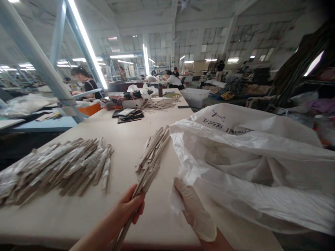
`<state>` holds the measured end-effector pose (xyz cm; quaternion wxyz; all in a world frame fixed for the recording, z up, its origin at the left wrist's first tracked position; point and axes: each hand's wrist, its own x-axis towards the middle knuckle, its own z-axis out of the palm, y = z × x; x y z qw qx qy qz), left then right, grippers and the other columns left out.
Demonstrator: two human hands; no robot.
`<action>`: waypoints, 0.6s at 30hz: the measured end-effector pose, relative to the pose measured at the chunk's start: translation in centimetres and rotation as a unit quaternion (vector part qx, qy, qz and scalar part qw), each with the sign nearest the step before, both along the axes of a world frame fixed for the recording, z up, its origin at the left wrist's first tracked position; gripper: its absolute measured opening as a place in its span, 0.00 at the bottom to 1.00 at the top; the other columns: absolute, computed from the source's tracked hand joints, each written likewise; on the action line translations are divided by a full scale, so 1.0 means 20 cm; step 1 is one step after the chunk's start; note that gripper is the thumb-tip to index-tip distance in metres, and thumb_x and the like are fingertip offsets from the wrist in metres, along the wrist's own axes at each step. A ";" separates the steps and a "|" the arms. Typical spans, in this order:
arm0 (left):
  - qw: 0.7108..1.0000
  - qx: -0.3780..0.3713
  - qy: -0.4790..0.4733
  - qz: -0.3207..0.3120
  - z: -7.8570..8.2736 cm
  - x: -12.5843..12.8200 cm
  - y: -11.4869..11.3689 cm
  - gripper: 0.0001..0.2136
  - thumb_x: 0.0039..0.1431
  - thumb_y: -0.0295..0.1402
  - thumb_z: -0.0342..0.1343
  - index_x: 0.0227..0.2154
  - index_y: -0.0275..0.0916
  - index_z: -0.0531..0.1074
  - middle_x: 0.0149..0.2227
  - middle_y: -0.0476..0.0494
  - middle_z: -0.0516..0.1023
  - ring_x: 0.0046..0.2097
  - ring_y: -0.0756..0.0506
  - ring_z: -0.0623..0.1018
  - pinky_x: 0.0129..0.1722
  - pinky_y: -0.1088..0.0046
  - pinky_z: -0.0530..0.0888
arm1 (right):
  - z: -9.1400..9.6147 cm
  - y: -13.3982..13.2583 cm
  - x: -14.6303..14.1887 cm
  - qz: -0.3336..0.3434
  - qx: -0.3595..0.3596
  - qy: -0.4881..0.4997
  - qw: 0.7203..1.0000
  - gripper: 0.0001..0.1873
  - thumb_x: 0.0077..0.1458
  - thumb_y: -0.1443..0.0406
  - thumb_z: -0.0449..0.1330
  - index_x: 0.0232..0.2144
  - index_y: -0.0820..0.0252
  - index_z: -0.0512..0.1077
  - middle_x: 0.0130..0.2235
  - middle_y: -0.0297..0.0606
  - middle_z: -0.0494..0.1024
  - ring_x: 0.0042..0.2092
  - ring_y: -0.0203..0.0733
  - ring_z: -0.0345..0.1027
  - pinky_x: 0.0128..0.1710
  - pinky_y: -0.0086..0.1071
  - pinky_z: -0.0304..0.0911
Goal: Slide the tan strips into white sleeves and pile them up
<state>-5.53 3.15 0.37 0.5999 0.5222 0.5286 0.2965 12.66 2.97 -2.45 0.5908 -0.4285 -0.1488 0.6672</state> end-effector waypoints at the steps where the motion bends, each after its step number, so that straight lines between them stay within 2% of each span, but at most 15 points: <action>1: 1.000 -0.005 -0.004 0.004 0.01 0.00 -0.03 0.13 0.50 0.43 0.51 0.29 0.38 0.61 0.16 0.57 0.66 0.13 0.58 0.60 0.13 0.83 0.54 | 0.00 0.00 0.00 0.007 -0.009 0.023 1.000 0.18 0.33 0.55 0.68 0.26 0.59 0.70 0.21 0.30 0.72 0.23 0.36 0.65 0.23 0.29 0.58; 4: 1.000 -0.009 0.000 -0.012 0.03 0.01 -0.08 0.15 0.47 0.45 0.55 0.26 0.36 0.64 0.17 0.55 0.68 0.14 0.57 0.62 0.15 0.82 0.57 | -0.01 -0.02 0.00 0.030 -0.014 0.069 0.997 0.20 0.32 0.59 0.69 0.30 0.60 0.71 0.26 0.32 0.75 0.27 0.37 0.67 0.27 0.28 0.60; 7: 1.000 -0.018 0.009 -0.023 0.05 -0.01 -0.12 0.17 0.44 0.47 0.57 0.24 0.36 0.64 0.17 0.54 0.68 0.16 0.57 0.63 0.16 0.82 0.57 | -0.03 -0.02 0.01 -0.014 -0.025 0.060 0.998 0.20 0.29 0.59 0.70 0.26 0.61 0.71 0.22 0.29 0.73 0.24 0.33 0.64 0.26 0.26 0.60; 10: 0.999 -0.043 0.011 -0.021 0.06 -0.02 -0.17 0.19 0.44 0.49 0.56 0.28 0.36 0.65 0.16 0.56 0.67 0.15 0.58 0.59 0.15 0.83 0.53 | -0.03 -0.01 0.01 -0.058 -0.022 0.027 0.998 0.20 0.28 0.56 0.70 0.22 0.60 0.68 0.18 0.25 0.67 0.20 0.30 0.58 0.21 0.25 0.56; 14: 0.996 -0.072 0.012 -0.055 0.04 -0.03 -0.22 0.21 0.44 0.50 0.55 0.32 0.37 0.63 0.14 0.58 0.66 0.13 0.59 0.56 0.12 0.83 0.50 | -0.02 0.00 -0.01 -0.077 -0.006 -0.011 0.997 0.21 0.31 0.52 0.68 0.21 0.59 0.66 0.18 0.26 0.65 0.20 0.30 0.56 0.20 0.25 0.54; 18: 0.997 -0.050 0.042 -0.051 -0.01 -0.02 -0.21 0.15 0.47 0.45 0.54 0.29 0.39 0.61 0.14 0.58 0.66 0.12 0.58 0.57 0.11 0.84 0.51 | -0.02 0.00 -0.01 -0.070 0.013 -0.071 0.995 0.19 0.37 0.51 0.65 0.19 0.59 0.65 0.17 0.26 0.62 0.20 0.29 0.54 0.20 0.26 0.53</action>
